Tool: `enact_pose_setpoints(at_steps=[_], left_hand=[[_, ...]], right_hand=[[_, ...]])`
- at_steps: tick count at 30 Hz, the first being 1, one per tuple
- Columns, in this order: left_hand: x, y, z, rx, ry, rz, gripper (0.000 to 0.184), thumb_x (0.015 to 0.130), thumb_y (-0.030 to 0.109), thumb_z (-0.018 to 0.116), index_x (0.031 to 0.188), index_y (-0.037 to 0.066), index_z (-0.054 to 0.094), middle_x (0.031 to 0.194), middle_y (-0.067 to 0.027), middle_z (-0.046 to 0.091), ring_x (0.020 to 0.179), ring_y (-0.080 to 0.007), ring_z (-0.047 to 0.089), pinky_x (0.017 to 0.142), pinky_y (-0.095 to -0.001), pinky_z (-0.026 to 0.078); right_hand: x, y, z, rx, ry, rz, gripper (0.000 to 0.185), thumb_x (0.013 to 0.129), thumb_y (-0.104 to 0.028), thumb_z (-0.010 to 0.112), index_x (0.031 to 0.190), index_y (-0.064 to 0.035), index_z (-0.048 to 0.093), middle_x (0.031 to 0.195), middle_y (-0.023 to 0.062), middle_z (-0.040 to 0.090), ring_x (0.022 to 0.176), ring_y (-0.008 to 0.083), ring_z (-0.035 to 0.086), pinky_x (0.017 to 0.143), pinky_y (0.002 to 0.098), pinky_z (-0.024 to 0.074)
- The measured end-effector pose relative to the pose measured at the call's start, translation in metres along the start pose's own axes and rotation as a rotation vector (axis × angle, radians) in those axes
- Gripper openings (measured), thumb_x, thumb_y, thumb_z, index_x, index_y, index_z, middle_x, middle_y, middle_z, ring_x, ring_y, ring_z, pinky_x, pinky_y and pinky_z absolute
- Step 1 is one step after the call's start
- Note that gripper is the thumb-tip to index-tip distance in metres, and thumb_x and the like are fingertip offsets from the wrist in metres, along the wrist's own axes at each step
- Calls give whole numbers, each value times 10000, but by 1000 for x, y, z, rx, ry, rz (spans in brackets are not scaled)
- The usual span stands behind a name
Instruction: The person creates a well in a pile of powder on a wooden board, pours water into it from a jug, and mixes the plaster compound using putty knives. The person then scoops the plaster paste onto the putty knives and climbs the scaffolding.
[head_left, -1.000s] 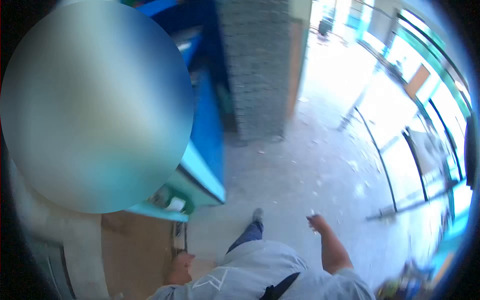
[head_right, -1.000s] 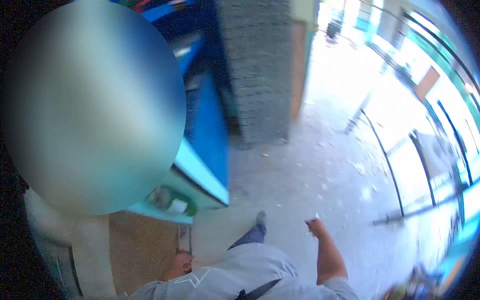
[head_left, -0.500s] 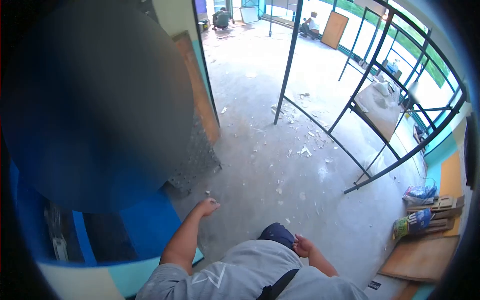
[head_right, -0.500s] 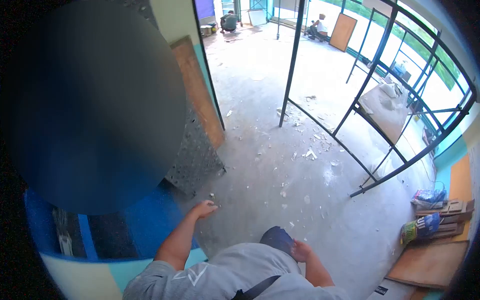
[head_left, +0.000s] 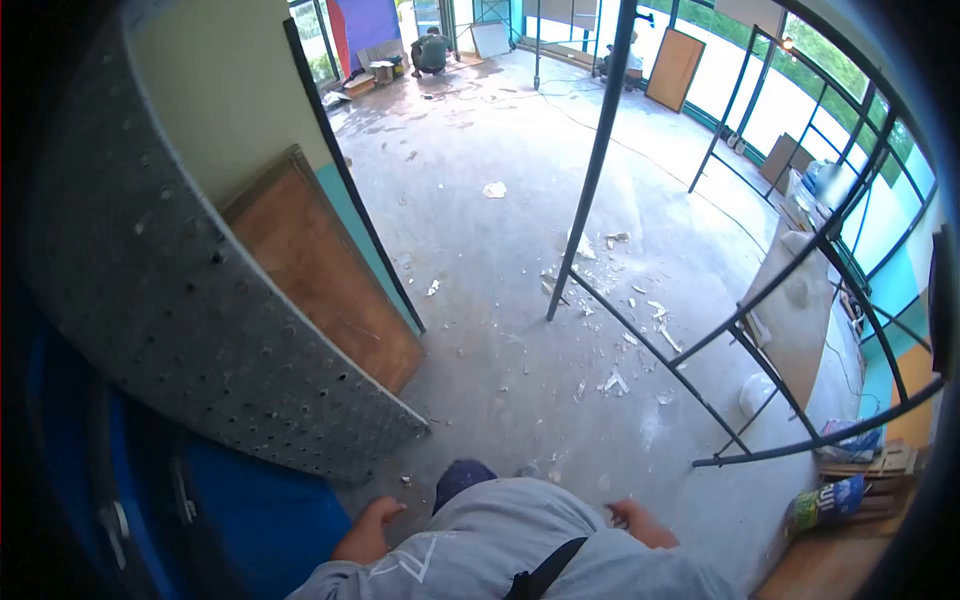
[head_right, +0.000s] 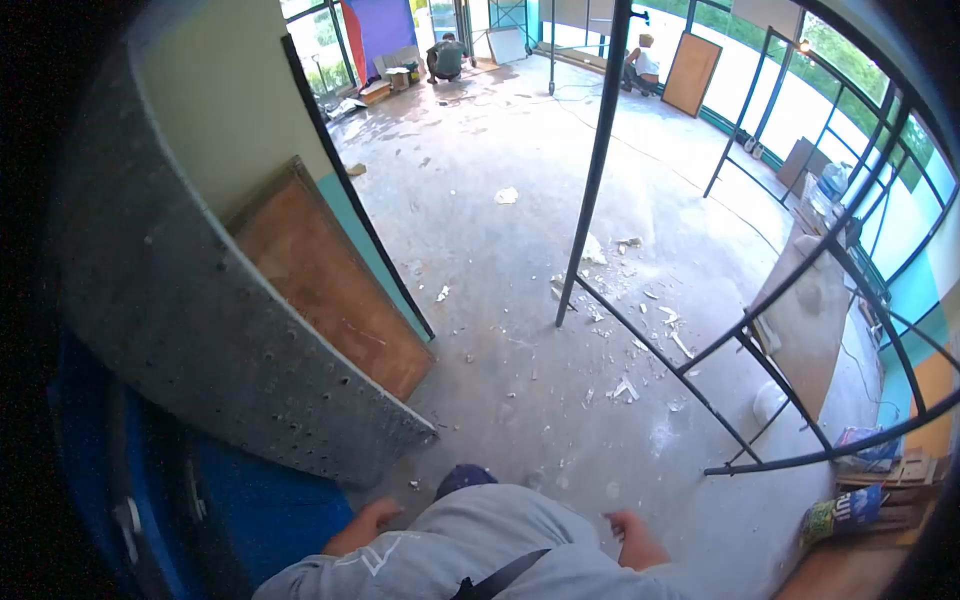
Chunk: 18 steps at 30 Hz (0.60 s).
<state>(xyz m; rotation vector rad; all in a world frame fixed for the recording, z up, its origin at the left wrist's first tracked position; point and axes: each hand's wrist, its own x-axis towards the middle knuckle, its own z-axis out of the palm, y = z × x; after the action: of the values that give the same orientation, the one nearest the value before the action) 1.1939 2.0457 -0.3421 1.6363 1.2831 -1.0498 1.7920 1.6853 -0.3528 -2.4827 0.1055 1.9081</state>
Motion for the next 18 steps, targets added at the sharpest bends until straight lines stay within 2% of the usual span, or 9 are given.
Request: enact_pose_setpoints(at_steps=[3,5,8,9,10,12,13,14,18], left_hand=[[45,-7,-55,-145,37,-37,613,967,564,453,1024,12,713,1067,-230,678,997,-406,647,858,-460,490],[54,8,-117,-124,18,-86,624,969,563,456,1023,-6,706,1068,-236,676,997,-410,645,850,-460,490],[145,16,-202,-292,116,46,597,970,535,478,1019,-14,708,1041,-231,683,967,-392,653,833,-460,494],[160,30,-247,-141,195,154,585,967,528,490,997,-11,714,1011,-228,687,944,-376,658,824,-463,495],[175,54,-304,11,266,263,574,964,522,501,974,-9,720,981,-225,691,922,-360,663,816,-467,497],[180,118,-415,-169,131,121,471,911,443,592,894,-11,718,924,-189,707,848,-305,674,761,-458,513],[193,147,-470,-70,195,261,417,899,408,603,908,9,724,917,-192,703,828,-305,673,757,-450,519],[194,175,-519,-306,236,275,431,879,428,622,987,20,712,942,-214,697,862,-327,677,787,-450,523],[196,298,-711,-303,435,493,492,828,445,678,1089,27,669,1038,-196,696,995,-340,659,876,-419,511]], right_hand=[[18,-161,-84,-228,22,-242,497,931,-478,577,1272,-117,564,1054,173,633,873,315,639,688,529,566],[-43,-275,-120,41,90,-301,476,934,-440,587,1253,-90,546,1077,145,623,923,283,622,751,497,551],[-80,-407,-148,197,189,-419,494,913,-443,618,1232,-71,548,1089,128,630,953,269,624,779,462,542],[-82,-442,-150,210,200,-428,493,914,-441,618,1226,-66,550,1085,124,634,954,269,628,779,461,542],[-86,-472,-149,225,210,-429,492,914,-440,618,1221,-61,553,1080,120,639,956,268,631,779,460,543],[-88,-508,-140,141,184,-377,504,907,-457,617,1200,-49,578,1055,115,653,938,265,645,754,457,553],[-80,-524,-134,49,149,-340,519,901,-477,617,1184,-43,601,1035,115,663,918,262,655,728,454,563],[-74,-541,-132,-40,114,-309,536,894,-497,616,1169,-37,624,1015,115,674,898,259,665,703,451,572],[-89,-588,-134,-35,-17,-232,561,920,-449,610,1291,-35,533,1185,171,631,1035,302,635,805,489,546]])
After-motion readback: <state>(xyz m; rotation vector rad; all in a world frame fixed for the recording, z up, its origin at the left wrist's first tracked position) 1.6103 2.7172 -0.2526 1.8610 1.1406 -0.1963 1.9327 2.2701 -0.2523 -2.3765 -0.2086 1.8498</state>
